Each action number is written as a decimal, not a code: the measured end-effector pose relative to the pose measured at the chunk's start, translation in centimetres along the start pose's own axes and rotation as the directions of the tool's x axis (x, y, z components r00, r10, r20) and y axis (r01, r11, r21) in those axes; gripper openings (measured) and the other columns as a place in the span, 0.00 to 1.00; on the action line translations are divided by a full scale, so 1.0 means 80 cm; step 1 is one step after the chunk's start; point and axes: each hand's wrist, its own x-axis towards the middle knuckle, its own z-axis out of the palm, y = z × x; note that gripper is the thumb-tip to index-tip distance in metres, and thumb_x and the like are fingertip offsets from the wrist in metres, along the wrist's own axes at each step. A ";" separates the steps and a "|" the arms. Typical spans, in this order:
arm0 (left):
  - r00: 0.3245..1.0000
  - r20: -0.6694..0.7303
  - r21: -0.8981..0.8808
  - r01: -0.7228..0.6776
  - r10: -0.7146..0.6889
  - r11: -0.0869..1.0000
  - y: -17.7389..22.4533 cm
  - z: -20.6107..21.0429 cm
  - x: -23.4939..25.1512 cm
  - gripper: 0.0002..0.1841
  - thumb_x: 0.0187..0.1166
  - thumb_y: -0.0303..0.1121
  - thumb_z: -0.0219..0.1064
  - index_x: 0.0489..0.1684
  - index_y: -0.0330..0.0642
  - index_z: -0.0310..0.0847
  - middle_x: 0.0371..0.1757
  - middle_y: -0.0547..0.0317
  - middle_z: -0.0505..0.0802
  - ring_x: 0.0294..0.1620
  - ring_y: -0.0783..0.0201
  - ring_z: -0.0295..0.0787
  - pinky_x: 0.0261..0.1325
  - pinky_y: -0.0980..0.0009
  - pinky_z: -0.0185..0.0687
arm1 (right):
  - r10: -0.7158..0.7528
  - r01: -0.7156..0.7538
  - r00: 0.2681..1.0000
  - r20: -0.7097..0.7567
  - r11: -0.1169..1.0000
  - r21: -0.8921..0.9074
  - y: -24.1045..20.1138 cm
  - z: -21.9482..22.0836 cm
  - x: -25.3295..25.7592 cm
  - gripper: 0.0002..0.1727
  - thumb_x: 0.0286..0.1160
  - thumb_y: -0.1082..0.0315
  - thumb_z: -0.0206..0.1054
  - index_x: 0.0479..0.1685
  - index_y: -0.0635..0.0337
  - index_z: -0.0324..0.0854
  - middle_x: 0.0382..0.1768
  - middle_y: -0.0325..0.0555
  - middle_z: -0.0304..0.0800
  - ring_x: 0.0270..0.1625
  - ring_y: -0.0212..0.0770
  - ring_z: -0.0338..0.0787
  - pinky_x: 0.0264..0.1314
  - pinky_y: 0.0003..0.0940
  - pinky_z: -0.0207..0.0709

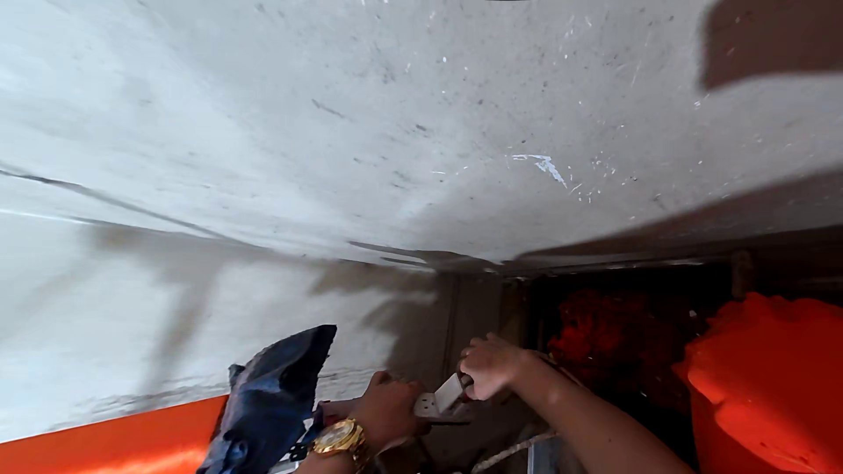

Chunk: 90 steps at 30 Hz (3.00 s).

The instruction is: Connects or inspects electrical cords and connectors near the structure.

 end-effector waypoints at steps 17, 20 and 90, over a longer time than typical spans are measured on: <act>0.992 -0.118 -0.231 -0.064 0.038 0.971 -0.012 0.021 0.006 0.33 0.77 0.51 0.74 0.77 0.41 0.78 0.66 0.41 0.90 0.75 0.44 0.81 0.91 0.44 0.41 | -0.048 0.048 0.998 -0.029 0.999 0.000 -0.007 -0.006 0.000 0.21 0.83 0.59 0.66 0.63 0.68 0.85 0.67 0.62 0.85 0.74 0.62 0.79 0.77 0.67 0.60; 0.991 -0.130 -0.220 -0.059 0.030 0.974 -0.014 0.023 0.008 0.33 0.77 0.52 0.74 0.78 0.41 0.78 0.66 0.42 0.91 0.74 0.46 0.82 0.91 0.45 0.42 | -0.024 0.024 1.000 -0.014 1.000 -0.004 -0.011 -0.008 0.000 0.22 0.84 0.58 0.65 0.65 0.67 0.83 0.69 0.61 0.84 0.76 0.61 0.78 0.78 0.67 0.60; 0.996 -0.047 -0.313 -0.081 0.070 0.946 -0.019 0.011 0.005 0.30 0.76 0.48 0.75 0.75 0.43 0.80 0.67 0.42 0.90 0.75 0.45 0.79 0.90 0.42 0.42 | -0.022 0.026 0.999 0.049 0.997 -0.072 -0.037 -0.001 0.006 0.24 0.79 0.54 0.70 0.55 0.71 0.84 0.58 0.63 0.88 0.69 0.62 0.83 0.78 0.66 0.61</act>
